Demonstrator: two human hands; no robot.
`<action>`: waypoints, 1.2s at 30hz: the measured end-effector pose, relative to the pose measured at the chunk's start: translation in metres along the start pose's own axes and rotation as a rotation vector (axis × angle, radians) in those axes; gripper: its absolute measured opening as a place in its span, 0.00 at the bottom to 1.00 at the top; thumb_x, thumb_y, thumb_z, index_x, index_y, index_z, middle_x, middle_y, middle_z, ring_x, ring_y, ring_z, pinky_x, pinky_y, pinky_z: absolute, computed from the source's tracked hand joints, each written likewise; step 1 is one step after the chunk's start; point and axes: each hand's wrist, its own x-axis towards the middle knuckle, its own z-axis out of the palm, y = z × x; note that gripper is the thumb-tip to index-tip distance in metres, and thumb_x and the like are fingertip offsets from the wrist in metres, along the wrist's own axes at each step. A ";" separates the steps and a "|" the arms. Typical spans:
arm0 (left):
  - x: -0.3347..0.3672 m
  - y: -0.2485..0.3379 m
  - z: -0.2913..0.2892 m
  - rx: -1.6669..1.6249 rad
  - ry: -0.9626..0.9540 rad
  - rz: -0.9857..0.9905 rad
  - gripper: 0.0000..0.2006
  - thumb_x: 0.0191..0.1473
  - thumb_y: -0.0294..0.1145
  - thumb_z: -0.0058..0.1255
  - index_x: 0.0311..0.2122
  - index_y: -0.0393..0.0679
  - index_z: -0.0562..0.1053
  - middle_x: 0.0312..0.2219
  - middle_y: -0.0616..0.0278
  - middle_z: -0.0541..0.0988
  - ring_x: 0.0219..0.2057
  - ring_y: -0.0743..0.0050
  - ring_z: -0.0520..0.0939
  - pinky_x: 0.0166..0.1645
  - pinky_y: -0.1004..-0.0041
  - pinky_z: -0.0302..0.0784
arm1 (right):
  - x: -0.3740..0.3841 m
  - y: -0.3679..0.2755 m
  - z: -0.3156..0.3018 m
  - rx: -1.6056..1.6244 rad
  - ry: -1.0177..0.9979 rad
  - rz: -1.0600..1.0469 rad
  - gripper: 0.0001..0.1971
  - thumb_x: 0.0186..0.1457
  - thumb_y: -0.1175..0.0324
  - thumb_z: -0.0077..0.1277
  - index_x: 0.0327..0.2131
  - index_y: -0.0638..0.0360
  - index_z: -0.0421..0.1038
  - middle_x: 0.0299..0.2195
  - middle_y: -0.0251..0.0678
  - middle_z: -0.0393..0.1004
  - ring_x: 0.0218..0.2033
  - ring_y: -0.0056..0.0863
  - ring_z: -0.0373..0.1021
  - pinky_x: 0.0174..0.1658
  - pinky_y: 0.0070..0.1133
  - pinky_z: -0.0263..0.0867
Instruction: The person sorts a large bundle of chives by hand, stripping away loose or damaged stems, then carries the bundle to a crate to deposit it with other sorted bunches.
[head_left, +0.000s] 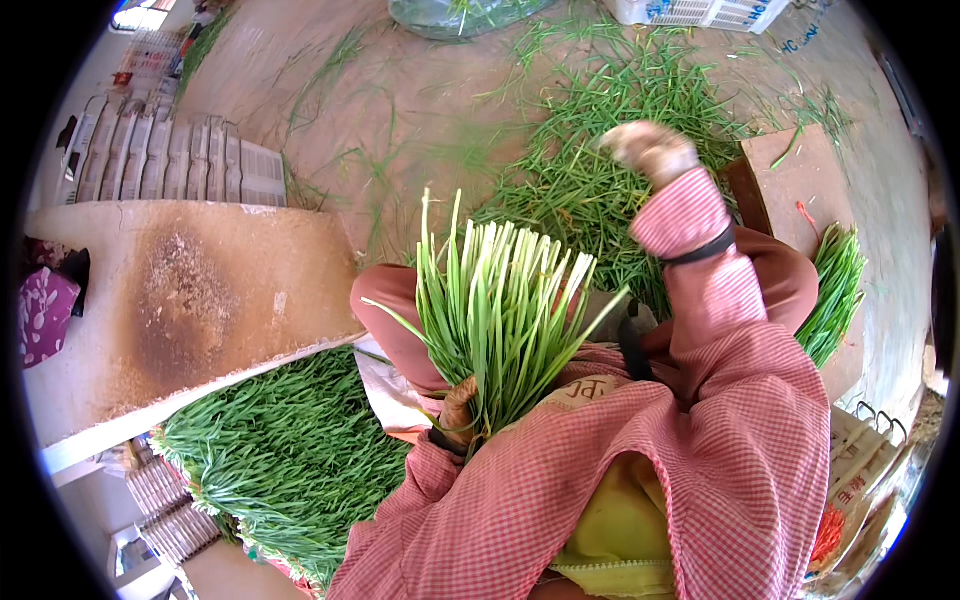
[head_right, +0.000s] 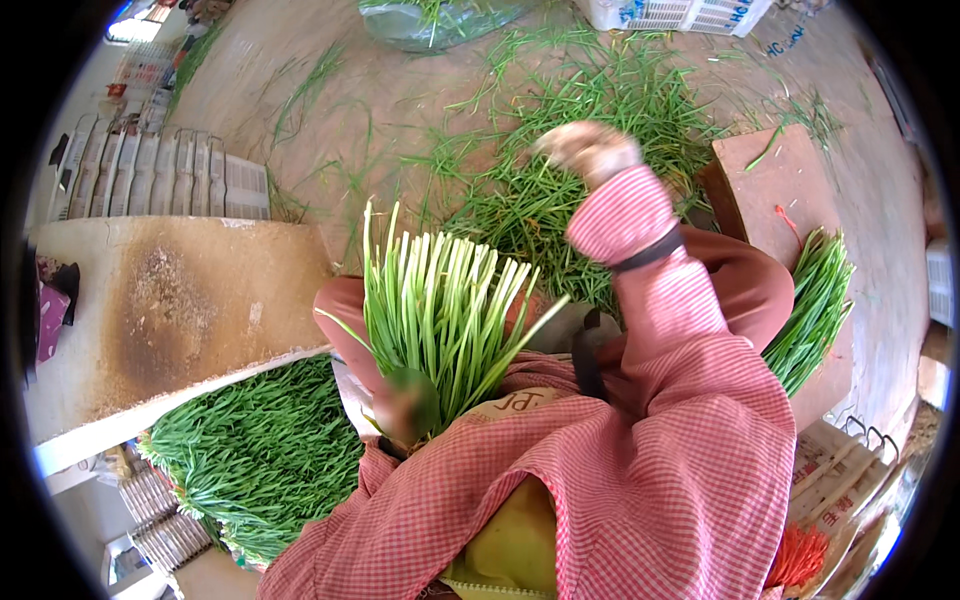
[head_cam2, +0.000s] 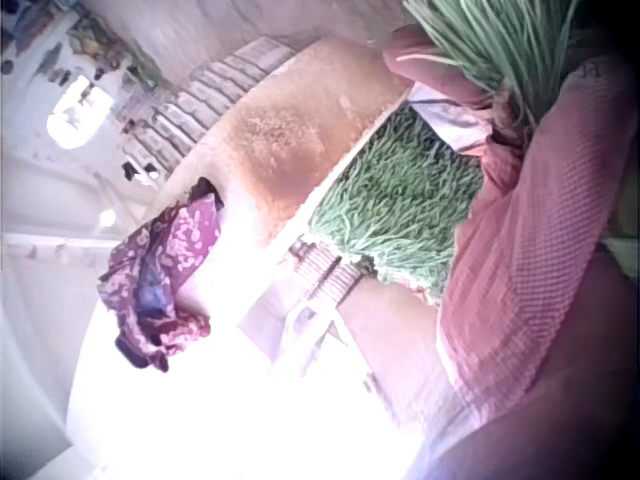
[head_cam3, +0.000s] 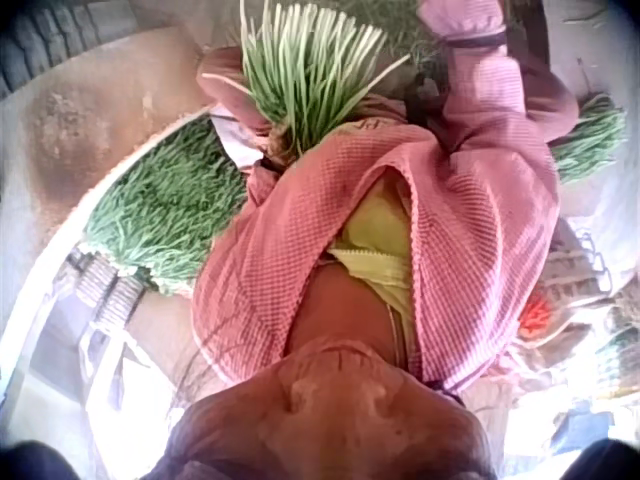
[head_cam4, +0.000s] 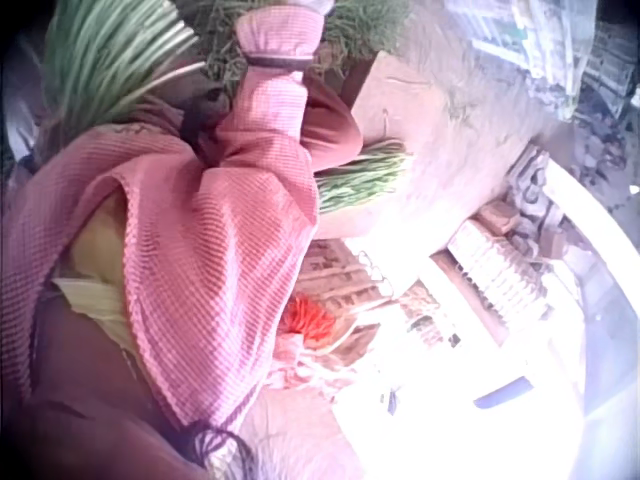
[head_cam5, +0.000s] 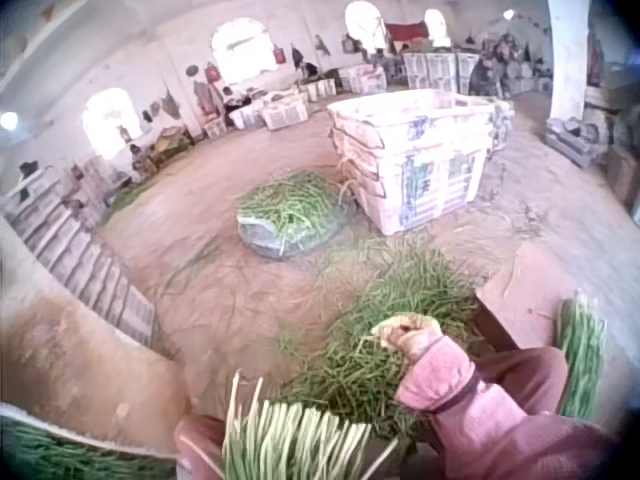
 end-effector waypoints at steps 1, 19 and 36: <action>-0.004 -0.001 -0.005 0.002 0.016 0.003 0.06 0.44 0.27 0.48 0.22 0.46 0.63 0.13 0.69 0.62 0.10 0.80 0.59 0.11 0.80 0.52 | 0.007 -0.017 -0.004 -0.372 0.293 0.191 0.02 0.46 0.75 0.49 0.25 0.61 0.71 0.26 0.35 0.73 0.28 0.23 0.68 0.38 0.19 0.65; -0.004 0.015 0.022 -0.156 -0.079 -0.177 0.25 0.41 0.36 0.56 0.44 0.39 0.62 0.38 0.61 0.69 0.37 0.71 0.71 0.40 0.74 0.67 | -0.048 0.022 0.087 -0.079 -0.173 0.202 0.19 0.41 0.64 0.55 0.40 0.54 0.67 0.54 0.38 0.53 0.49 0.32 0.59 0.51 0.33 0.57; -0.003 0.015 0.023 0.059 -0.081 -0.298 0.36 0.36 0.20 0.58 0.53 0.42 0.56 0.46 0.59 0.67 0.47 0.68 0.68 0.52 0.70 0.62 | 0.033 0.022 0.134 0.110 -0.290 0.644 0.11 0.51 0.62 0.47 0.33 0.60 0.71 0.35 0.41 0.72 0.37 0.34 0.67 0.45 0.31 0.63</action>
